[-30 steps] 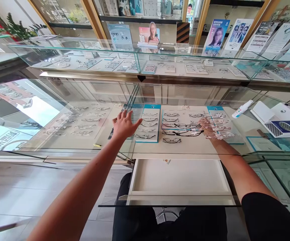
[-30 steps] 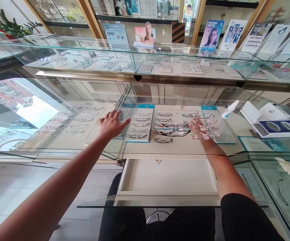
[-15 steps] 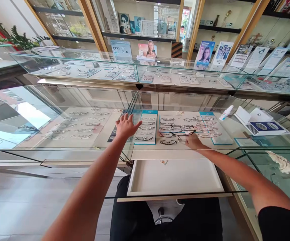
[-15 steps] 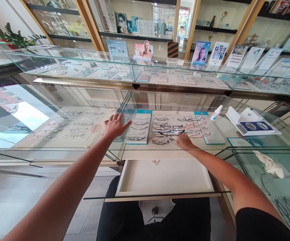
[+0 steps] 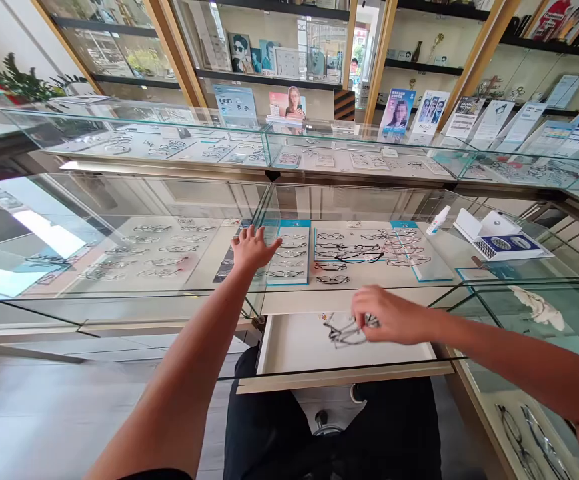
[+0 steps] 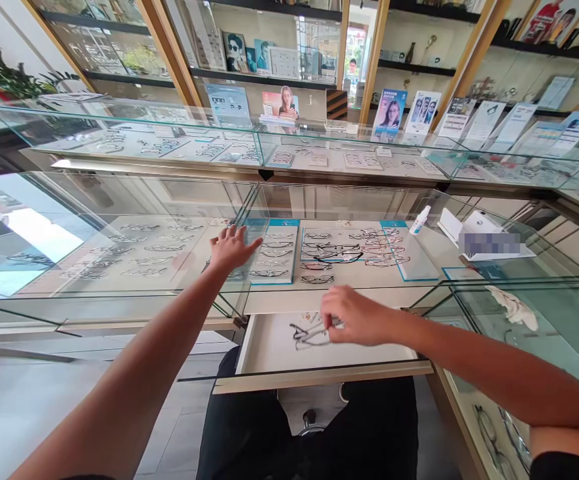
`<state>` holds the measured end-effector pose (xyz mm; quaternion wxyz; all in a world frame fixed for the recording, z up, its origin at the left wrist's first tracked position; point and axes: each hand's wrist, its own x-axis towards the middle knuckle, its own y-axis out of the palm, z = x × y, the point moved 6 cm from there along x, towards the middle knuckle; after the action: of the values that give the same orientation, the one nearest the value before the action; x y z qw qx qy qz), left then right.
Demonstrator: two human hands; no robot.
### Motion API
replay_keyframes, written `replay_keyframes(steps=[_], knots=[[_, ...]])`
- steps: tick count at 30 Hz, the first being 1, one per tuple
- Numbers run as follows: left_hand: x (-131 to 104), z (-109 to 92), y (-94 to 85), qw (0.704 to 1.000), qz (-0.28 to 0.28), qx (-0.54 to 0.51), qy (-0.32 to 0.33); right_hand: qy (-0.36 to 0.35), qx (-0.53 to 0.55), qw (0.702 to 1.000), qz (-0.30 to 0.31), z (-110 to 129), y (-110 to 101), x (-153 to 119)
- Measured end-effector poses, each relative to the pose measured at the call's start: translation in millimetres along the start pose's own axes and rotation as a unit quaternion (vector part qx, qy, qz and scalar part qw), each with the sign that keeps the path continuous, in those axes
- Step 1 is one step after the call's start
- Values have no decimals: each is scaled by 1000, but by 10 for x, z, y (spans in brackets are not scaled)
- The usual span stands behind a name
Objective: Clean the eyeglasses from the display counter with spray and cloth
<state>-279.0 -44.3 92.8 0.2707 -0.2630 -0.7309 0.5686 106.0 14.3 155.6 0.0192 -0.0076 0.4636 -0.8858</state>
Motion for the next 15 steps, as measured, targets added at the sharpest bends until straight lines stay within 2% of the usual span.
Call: replay_keyframes(steps=[3, 5, 7, 10, 15], knots=[[4, -4, 5, 1000, -1, -2, 0, -17, -43, 995, -83, -31, -611, 156], [4, -5, 6, 1000, 1, -2, 0, 1, -77, 989, -127, -217, -950, 335], [0, -8, 4, 1000, 4, 0, 0, 41, -110, 983, -140, -489, -1171, 547], [-15, -13, -6, 1000, 7, 1, -2, 109, -164, 970, -144, -915, -1325, 844], [-37, -11, -8, 1000, 3, 2, -5, 150, -202, 957, -142, -1413, -1314, 1156]])
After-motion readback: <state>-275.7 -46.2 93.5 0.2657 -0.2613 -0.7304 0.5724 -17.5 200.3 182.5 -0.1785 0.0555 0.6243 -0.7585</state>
